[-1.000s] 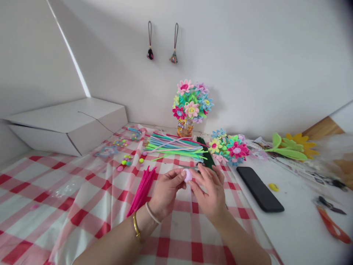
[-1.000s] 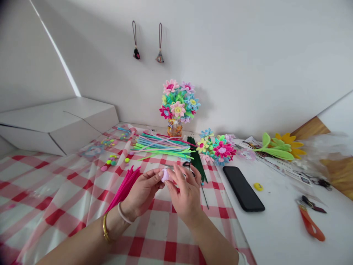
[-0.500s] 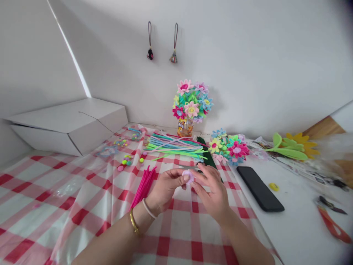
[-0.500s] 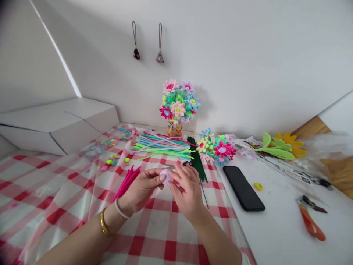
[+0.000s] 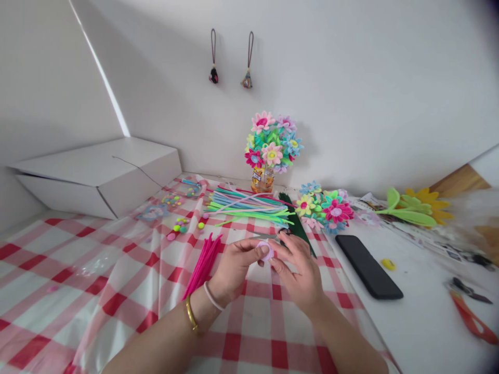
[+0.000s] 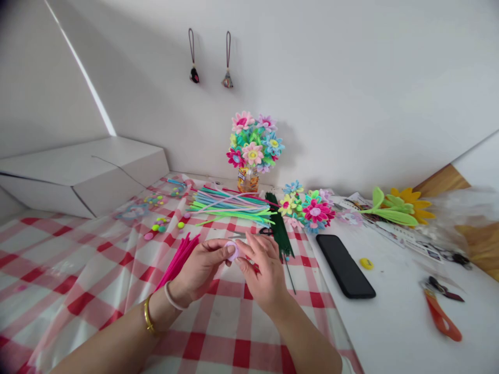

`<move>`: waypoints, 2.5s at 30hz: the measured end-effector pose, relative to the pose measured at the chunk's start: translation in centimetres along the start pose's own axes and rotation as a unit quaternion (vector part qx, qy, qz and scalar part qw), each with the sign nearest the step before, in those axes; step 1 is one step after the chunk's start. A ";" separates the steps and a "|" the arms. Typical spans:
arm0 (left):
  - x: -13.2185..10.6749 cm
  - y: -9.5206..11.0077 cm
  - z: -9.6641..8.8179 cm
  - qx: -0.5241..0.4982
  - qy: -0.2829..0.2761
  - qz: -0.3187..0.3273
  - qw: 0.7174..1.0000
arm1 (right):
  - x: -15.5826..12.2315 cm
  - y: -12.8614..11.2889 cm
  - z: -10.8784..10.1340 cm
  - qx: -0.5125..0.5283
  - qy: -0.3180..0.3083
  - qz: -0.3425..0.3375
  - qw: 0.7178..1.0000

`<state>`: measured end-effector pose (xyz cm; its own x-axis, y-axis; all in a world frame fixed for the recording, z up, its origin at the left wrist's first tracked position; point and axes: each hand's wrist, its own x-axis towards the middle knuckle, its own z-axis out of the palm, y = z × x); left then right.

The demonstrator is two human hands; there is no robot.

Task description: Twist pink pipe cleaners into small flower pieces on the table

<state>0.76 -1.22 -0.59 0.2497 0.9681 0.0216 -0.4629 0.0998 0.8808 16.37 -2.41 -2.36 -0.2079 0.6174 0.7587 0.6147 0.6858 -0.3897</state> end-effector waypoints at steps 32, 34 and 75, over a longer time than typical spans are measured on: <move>0.0 -0.2 0.0 0.036 0.009 0.013 0.999 | -0.2 -0.4 -0.2 0.034 -0.023 0.033 0.999; -0.1 -0.1 0.1 0.036 -0.001 0.017 0.999 | -0.1 -0.4 -0.3 0.033 -0.023 0.036 0.999; 0.0 0.2 0.1 -0.010 -0.026 -0.009 1.000 | 1.0 -1.3 -1.3 0.277 -0.024 0.370 0.886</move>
<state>0.75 -1.28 -0.35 0.3023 0.9527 0.0307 -0.4747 0.1225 0.8716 16.32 -3.20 -0.44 0.0561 0.9838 0.1703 0.1302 0.1620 -0.9782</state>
